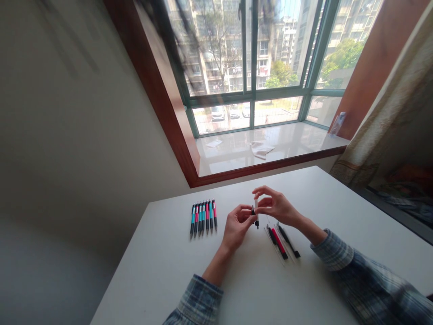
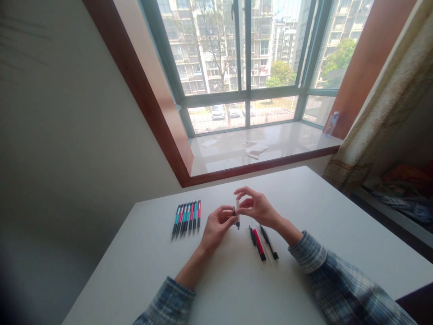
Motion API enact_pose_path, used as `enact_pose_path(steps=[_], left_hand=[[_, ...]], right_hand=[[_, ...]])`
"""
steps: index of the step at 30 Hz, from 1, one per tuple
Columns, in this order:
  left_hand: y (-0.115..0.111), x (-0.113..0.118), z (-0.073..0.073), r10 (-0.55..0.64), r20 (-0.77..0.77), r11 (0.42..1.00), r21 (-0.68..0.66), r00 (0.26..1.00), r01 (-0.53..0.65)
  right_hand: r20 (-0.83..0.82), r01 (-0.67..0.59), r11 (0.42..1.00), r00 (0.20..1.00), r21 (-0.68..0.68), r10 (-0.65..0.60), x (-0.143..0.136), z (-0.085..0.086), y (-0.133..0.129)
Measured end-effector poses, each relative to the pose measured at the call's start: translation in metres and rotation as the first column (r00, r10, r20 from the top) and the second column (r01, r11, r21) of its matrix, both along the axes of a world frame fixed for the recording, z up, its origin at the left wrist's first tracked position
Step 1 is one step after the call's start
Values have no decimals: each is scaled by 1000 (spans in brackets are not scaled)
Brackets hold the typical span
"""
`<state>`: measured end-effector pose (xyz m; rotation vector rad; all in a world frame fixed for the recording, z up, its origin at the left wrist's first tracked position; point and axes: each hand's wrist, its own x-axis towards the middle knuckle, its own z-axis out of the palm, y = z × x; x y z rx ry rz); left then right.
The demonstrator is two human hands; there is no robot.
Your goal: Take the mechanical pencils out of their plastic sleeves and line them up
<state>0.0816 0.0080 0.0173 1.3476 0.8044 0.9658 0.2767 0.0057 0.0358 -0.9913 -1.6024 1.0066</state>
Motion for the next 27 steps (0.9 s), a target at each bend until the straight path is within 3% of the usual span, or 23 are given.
enact_pose_path(steps=[4, 6, 9, 13, 19, 27], left_hand=[[2, 0, -3, 35, 3, 999, 36, 999, -35], [4, -1, -7, 71, -6, 996, 55, 997, -71], [6, -3, -11, 94, -27, 993, 67, 995, -92], [6, -4, -12, 94, -53, 993, 72, 994, -90], [6, -1, -10, 83, -43, 994, 73, 996, -80], [6, -1, -14, 86, -48, 993, 88, 995, -82]], right_hand=[[67, 12, 1000, 998, 7, -13, 10, 3, 4], [186, 104, 992, 976, 65, -115, 22, 3, 9], [428, 181, 975, 877, 128, -219, 44, 1, 15], [627, 120, 993, 772, 17, -104, 54, -3, 16], [698, 103, 994, 714, -20, -60, 45, -3, 11], [684, 151, 987, 726, -49, -78, 50, -11, 13]])
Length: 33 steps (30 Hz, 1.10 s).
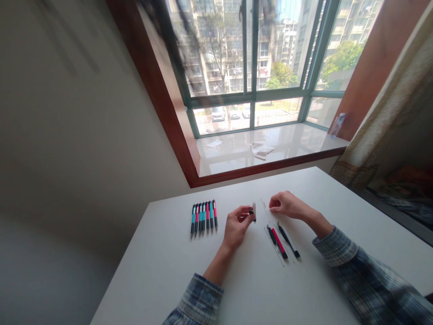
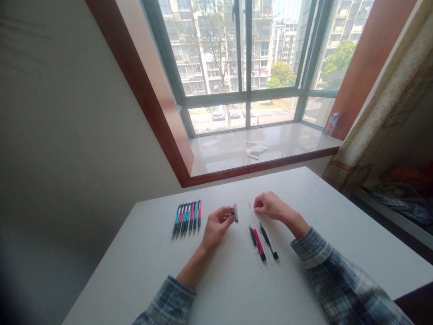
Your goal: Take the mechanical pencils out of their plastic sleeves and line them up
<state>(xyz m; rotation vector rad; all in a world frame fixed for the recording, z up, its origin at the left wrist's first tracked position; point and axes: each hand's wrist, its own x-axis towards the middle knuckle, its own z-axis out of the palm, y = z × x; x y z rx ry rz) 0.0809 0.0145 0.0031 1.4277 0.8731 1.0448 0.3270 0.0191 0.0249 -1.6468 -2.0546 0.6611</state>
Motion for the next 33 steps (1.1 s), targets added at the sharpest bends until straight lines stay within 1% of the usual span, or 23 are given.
enact_pose_path(steps=[2, 4, 5, 7, 8, 10, 12, 13, 15, 17, 21, 27, 33], left_hand=[[-1, 0, 1, -15, 7, 1000, -19, 1000, 15], [-3, 0, 1, -32, 3, 999, -39, 999, 32], [-3, 0, 1, -39, -4, 998, -47, 999, 39], [-4, 0, 2, -47, -19, 997, -54, 999, 46], [-5, 0, 2, -50, -24, 997, -55, 998, 48], [-5, 0, 3, -49, -28, 998, -50, 998, 47], [-6, 0, 5, -49, -26, 998, -43, 998, 48], [-6, 1, 6, -50, -26, 998, -40, 998, 49], [-6, 1, 6, -53, -27, 998, -36, 998, 52], [-6, 1, 6, -55, -31, 998, -32, 998, 54], [-7, 2, 7, -57, -31, 998, -37, 998, 56], [-7, 3, 9, -54, -26, 998, -41, 998, 53], [-6, 2, 7, -55, -26, 998, -32, 998, 54]], right_hand=[[5, 23, 999, 1000, 33, -23, 2, 0, 0], [-41, 53, 997, 998, 62, -50, 3, 2, 1], [-91, 65, 995, 994, 76, -58, 3, 4, 1], [-246, 83, 991, 968, 106, -55, 0, 8, 2], [-340, 84, 990, 940, 117, -39, -3, 10, 2], [-518, 77, 989, 855, 127, 0, -9, 14, 1], [-636, 61, 991, 771, 117, 27, -17, 17, 0], [-668, 50, 993, 744, 108, 35, -20, 18, -1], [-695, 27, 995, 718, 95, 47, -27, 19, -4], [-699, -5, 996, 713, 85, 63, -31, 19, -5], [-681, -65, 995, 726, 75, 99, -32, 17, -5], [-651, -90, 993, 750, 75, 117, -28, 14, -3], [-640, -122, 990, 756, 70, 138, -29, 16, -5]])
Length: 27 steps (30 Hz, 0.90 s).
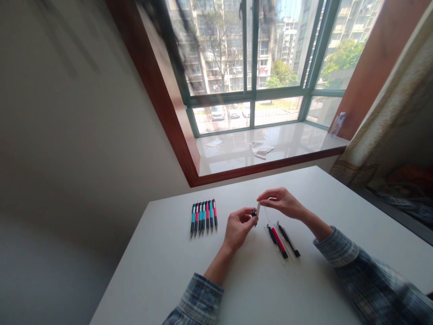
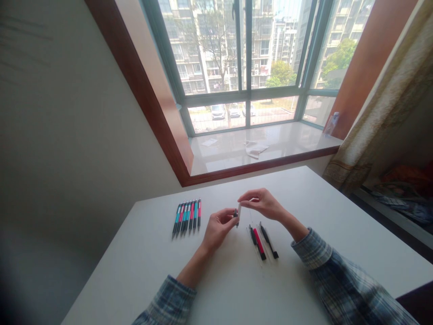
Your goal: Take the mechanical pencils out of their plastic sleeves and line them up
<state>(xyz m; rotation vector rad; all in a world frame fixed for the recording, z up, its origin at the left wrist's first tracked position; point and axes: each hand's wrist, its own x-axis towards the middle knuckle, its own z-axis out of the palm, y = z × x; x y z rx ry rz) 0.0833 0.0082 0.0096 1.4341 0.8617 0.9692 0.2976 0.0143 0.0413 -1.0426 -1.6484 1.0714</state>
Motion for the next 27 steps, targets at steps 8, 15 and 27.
enact_pose_path(steps=[8, 15, 27], left_hand=[[-2, 1, -3, 10, -9, 1000, -8, 1000, -10], [-2, 1, -2, 11, -1, 1000, -4, 1000, -11], [0, 1, 0, 25, -20, 1000, 9, 999, -25]], right_hand=[[74, 149, 986, 985, 69, -154, 17, -13, 11], [462, 296, 940, 819, 169, -340, 35, -32, 19], [721, 285, 949, 630, 133, -290, 13, -13, 1]])
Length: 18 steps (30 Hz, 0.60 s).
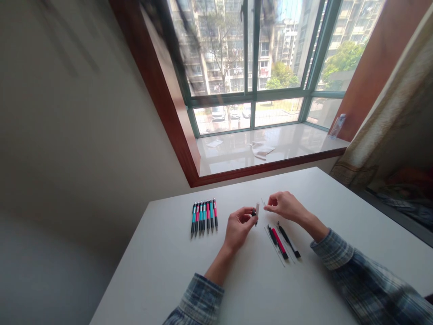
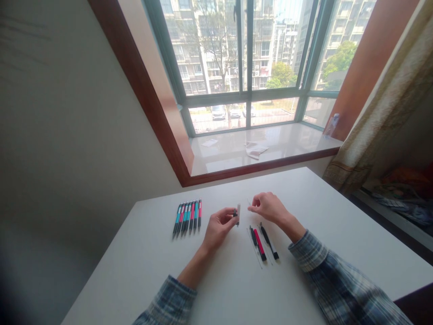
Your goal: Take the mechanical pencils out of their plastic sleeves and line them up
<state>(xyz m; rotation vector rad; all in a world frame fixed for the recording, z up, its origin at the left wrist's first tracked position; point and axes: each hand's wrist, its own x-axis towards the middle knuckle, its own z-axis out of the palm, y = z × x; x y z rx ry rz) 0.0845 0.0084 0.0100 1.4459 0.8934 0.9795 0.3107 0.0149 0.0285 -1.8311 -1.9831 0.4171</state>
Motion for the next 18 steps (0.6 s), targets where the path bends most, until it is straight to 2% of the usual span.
enact_pose_path(steps=[4, 10, 18], left_hand=[[-1, 1, 2, 12, -11, 1000, -7, 1000, -12], [-1, 2, 5, 69, 4, 997, -29, 998, -69], [2, 2, 2, 129, 50, 991, -26, 990, -128]], right_hand=[[18, -13, 997, 1000, -70, 14, -5, 2, -3], [24, -55, 996, 998, -73, 56, -7, 4, -7], [144, 30, 999, 989, -24, -26, -13, -2, -9]])
